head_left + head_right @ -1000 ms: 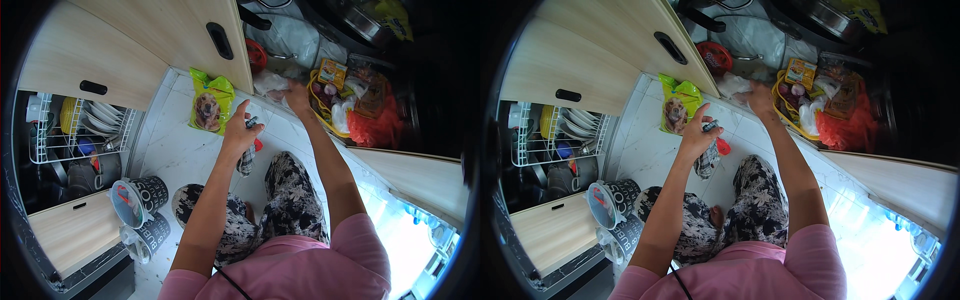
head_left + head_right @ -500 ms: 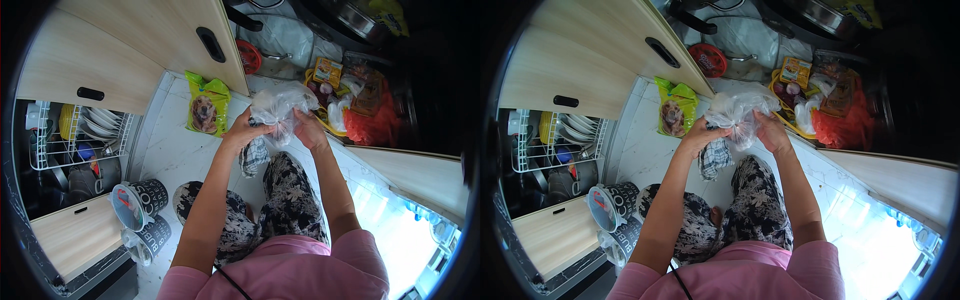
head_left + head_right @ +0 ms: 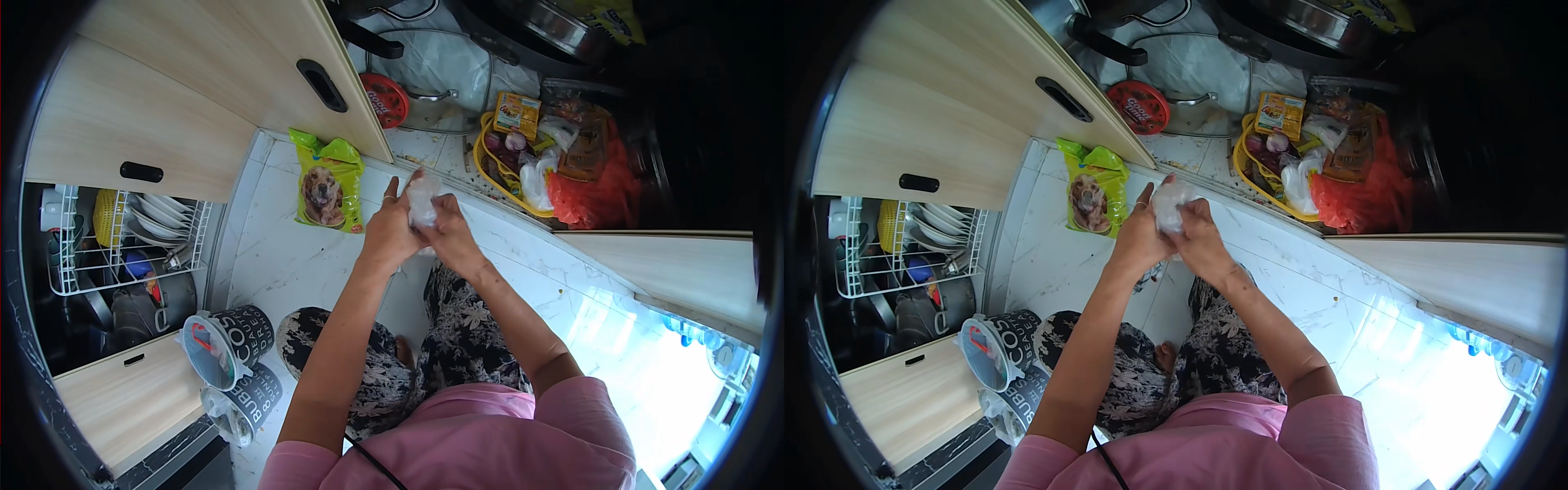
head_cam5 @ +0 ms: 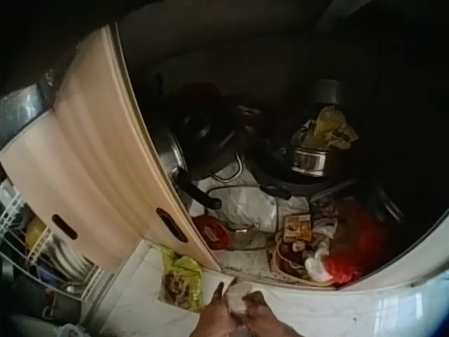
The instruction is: Cleaning the refrigerator door and shelves and organizing food items in lower kitchen cabinets.
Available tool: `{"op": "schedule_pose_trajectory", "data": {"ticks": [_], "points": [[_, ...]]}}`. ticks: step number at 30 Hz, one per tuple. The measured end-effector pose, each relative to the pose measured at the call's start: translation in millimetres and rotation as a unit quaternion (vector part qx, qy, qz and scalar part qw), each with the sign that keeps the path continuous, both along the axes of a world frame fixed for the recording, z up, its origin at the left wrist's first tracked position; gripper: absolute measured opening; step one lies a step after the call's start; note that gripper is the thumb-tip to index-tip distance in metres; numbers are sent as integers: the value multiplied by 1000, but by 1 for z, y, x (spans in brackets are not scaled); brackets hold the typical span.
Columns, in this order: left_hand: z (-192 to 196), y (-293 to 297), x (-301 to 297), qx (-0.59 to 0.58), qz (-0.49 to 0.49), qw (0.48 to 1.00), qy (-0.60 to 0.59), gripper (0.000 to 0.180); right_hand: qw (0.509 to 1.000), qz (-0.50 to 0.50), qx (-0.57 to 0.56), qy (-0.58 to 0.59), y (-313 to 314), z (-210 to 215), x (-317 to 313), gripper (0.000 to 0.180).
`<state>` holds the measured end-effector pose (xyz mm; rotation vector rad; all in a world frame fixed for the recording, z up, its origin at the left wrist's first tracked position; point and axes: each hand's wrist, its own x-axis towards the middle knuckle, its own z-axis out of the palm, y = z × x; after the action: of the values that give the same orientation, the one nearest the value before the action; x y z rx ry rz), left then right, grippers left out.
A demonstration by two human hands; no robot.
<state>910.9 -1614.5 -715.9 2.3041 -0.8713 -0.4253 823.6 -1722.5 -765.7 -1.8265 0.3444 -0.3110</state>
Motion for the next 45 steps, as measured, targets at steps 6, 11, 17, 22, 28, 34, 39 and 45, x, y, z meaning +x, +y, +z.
{"op": "schedule_pose_trajectory", "data": {"ticks": [6, 11, 17, 22, 28, 34, 39, 45], "points": [[-10, 7, -3, -32, -3, 999, -21, 49, 987, 119, -101, 29, -12, 39, 1, 24], [11, 7, 8, -21, 79, 995, 62, 38, 920, 317, -188, 132, -54, 86, 45, 26], [5, 27, 31, -100, 167, 978, -72, 30, 992, 122, 24, 37, -84, 82, 119, 19], [4, 25, 25, -123, 106, 980, -114, 29, 896, -64, -434, 60, -79, 1, 211, 39], [6, 11, 17, -114, 83, 990, -14, 34, 914, -77, -395, 55, -74, -15, 230, 45], [6, 23, 27, -78, 125, 989, -14, 35, 953, -15, -276, 123, -77, 45, 135, 34], [25, 17, 30, -101, 120, 988, -6, 36, 991, -90, -57, -75, -133, 169, 48, 27], [30, 31, 29, -132, 93, 987, -4, 34, 935, -238, -172, -200, -241, 287, 121, 27]]}}
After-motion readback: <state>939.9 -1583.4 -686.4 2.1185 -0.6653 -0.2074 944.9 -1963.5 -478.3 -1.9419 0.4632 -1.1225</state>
